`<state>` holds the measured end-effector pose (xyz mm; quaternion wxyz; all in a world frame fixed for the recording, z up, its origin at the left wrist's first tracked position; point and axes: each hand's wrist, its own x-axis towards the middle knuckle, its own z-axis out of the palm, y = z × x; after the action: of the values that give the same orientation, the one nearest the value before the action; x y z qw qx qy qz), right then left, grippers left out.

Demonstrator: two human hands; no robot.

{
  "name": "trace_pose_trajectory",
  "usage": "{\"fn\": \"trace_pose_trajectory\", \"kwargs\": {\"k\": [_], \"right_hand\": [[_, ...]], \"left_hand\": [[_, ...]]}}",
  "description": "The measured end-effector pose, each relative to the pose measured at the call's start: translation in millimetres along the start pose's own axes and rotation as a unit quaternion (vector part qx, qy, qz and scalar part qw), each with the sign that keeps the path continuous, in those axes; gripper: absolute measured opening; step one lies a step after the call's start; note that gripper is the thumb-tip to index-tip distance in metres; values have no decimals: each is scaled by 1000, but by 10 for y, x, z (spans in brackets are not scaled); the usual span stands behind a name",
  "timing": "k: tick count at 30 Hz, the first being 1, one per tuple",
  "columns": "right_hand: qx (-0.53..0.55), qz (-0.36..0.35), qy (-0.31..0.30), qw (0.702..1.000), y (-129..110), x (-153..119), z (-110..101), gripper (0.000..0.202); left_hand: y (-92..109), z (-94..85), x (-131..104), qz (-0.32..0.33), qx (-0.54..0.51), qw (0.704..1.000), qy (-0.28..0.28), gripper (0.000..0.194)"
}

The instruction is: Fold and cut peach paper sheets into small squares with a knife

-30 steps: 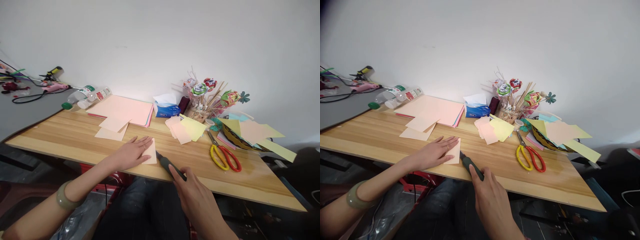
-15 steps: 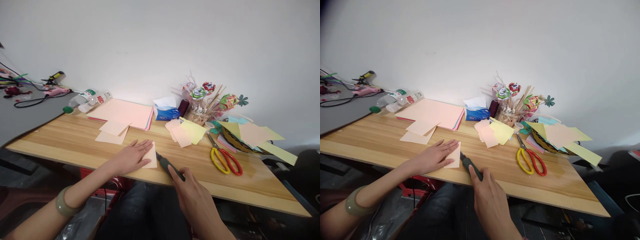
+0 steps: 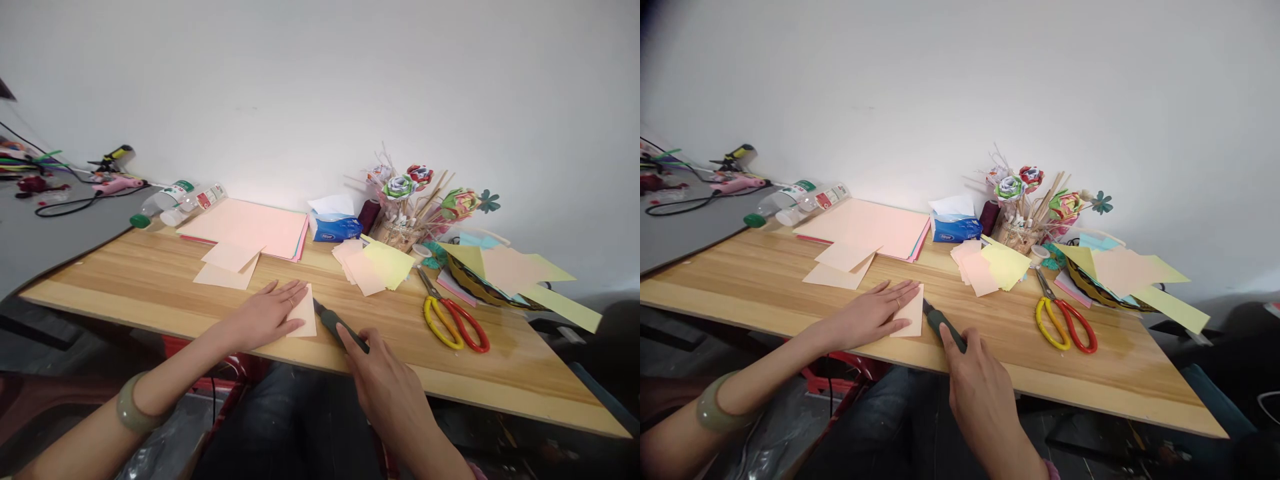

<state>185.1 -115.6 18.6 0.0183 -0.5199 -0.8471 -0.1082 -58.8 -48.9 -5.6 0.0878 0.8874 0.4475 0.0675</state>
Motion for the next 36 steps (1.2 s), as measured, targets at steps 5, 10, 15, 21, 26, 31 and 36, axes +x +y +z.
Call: {"fn": "trace_pose_trajectory", "kwargs": {"k": [5,10,15,21,26,31,36], "right_hand": [[4,3,12,1000,-3,57,13,53],[25,10,-8,1000,3,119,0,52],[29,13,-17,999,3,178,-14,50],[33,10,-19,999,10,209,-17,48],[38,15,-22,999,3,225,-34,48],[48,27,-20,998,-6,263,-43,47],[77,41,5,996,53,349,-17,44]], "left_hand": [[-11,17,8,5,5,1000,9,66],[-30,41,9,12,5,1000,18,65],[-32,46,3,8,6,1000,15,66],[-44,63,1,16,7,999,27,64],[-45,67,8,13,11,999,27,65],[-13,25,13,7,11,1000,15,65],[19,-11,7,-8,-3,1000,-12,67]]}}
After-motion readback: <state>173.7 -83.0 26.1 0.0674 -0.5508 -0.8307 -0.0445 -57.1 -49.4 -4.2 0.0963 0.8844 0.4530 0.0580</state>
